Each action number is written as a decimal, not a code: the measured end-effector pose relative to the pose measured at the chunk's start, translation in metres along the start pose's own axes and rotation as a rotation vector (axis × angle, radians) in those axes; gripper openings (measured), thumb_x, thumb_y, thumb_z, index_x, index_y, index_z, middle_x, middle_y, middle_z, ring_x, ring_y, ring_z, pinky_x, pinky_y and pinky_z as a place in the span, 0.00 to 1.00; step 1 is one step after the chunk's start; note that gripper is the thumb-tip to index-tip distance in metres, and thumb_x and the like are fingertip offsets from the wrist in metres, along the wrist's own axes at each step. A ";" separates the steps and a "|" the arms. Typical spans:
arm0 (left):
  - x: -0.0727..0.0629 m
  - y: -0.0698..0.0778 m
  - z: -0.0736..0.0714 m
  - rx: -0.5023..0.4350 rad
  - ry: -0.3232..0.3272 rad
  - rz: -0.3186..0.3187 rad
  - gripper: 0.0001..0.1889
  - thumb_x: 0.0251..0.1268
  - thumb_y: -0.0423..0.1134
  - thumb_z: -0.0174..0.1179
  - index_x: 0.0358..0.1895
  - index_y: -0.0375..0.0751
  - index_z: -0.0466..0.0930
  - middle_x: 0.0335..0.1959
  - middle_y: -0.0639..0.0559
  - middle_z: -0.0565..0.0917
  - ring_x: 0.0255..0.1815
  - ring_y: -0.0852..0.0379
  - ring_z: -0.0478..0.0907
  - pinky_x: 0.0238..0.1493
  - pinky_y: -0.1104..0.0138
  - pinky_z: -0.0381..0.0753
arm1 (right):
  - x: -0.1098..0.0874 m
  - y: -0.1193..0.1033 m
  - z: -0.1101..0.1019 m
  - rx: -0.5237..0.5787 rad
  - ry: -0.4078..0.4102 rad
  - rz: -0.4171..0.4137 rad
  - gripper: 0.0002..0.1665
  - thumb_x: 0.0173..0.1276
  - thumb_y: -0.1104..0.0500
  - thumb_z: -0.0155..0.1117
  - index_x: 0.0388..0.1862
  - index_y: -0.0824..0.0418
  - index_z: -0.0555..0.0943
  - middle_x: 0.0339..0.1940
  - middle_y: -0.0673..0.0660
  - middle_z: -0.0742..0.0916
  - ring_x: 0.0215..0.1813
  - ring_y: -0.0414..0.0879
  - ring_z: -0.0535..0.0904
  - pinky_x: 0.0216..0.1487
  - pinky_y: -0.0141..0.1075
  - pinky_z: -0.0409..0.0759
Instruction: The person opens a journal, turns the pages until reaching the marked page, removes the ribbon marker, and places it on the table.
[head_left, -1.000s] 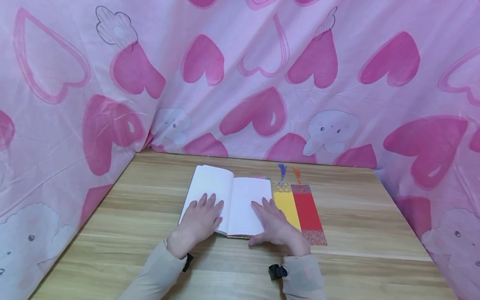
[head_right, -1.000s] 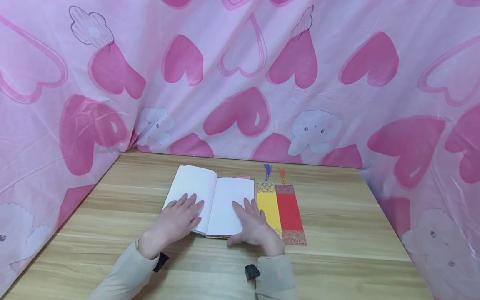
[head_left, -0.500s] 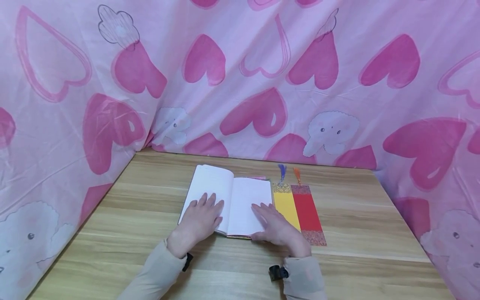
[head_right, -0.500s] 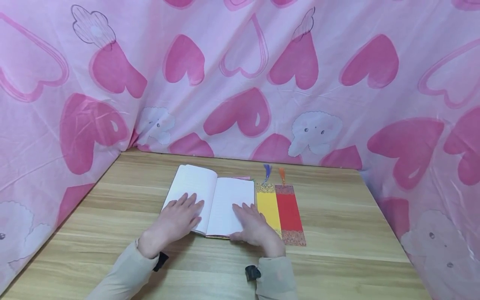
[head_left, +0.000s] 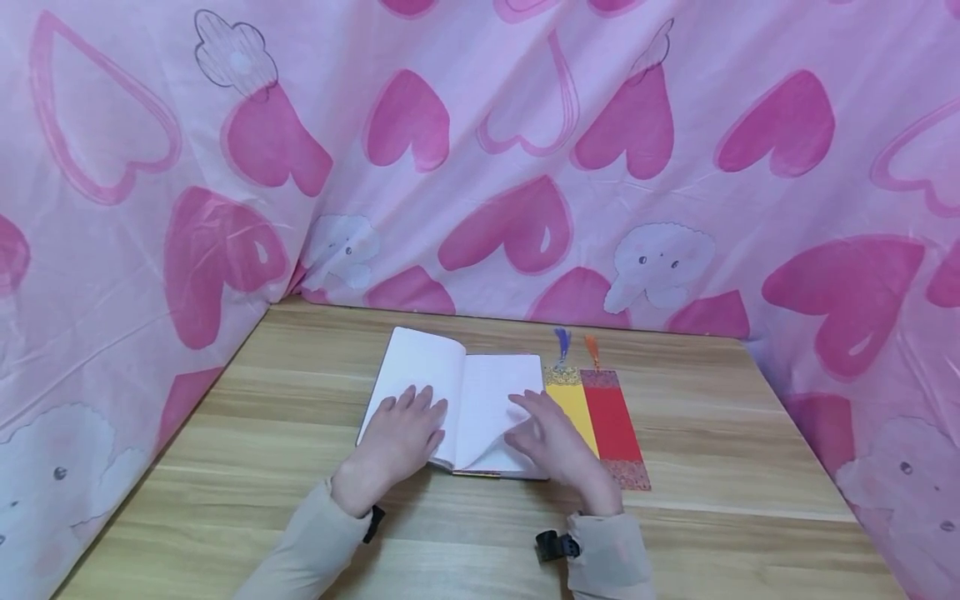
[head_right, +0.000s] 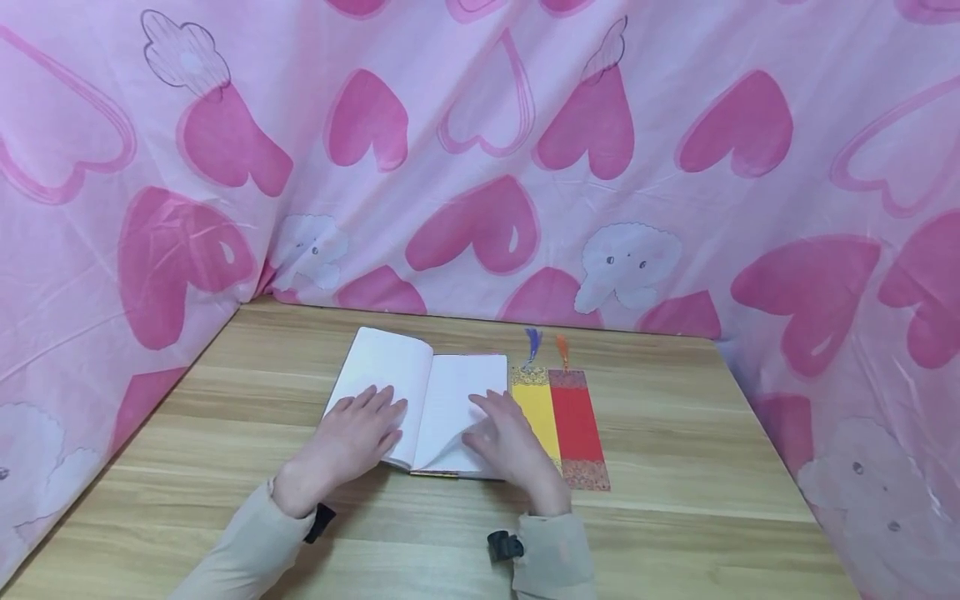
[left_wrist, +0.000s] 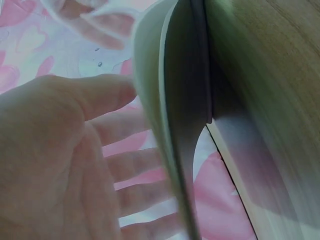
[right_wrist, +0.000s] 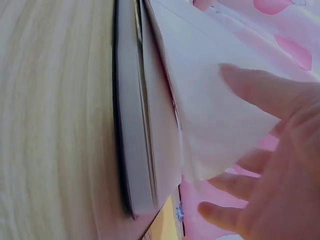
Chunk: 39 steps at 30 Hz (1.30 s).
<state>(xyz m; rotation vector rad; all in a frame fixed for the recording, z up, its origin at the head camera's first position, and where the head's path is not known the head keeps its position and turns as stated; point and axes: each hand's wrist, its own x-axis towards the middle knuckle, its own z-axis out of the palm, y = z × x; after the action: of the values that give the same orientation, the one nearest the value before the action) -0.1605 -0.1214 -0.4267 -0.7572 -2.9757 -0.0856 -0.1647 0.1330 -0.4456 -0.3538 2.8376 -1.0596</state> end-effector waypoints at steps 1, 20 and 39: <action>0.001 0.000 0.001 0.012 0.038 0.020 0.19 0.69 0.45 0.59 0.59 0.42 0.77 0.55 0.41 0.77 0.59 0.39 0.73 0.53 0.47 0.74 | 0.001 -0.001 0.000 -0.001 0.023 0.006 0.37 0.61 0.53 0.73 0.69 0.50 0.72 0.74 0.58 0.67 0.76 0.58 0.54 0.67 0.59 0.64; 0.012 0.007 0.001 -0.001 0.455 0.313 0.20 0.68 0.54 0.59 0.50 0.43 0.79 0.38 0.50 0.78 0.41 0.51 0.75 0.42 0.59 0.76 | 0.016 -0.014 0.020 0.428 0.128 0.005 0.55 0.61 0.60 0.73 0.80 0.51 0.50 0.77 0.61 0.61 0.70 0.59 0.67 0.59 0.47 0.74; 0.014 0.019 0.014 0.088 0.564 0.277 0.26 0.54 0.44 0.70 0.57 0.46 0.78 0.65 0.42 0.73 0.62 0.43 0.69 0.45 0.54 0.74 | 0.018 -0.025 0.032 0.250 0.023 -0.186 0.37 0.72 0.64 0.60 0.77 0.51 0.60 0.71 0.55 0.73 0.68 0.51 0.71 0.63 0.44 0.73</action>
<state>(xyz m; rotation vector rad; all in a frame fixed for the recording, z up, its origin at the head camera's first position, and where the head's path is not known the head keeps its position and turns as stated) -0.1642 -0.0970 -0.4388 -0.9388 -2.3115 -0.1273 -0.1721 0.0899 -0.4536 -0.5925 2.6878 -1.4422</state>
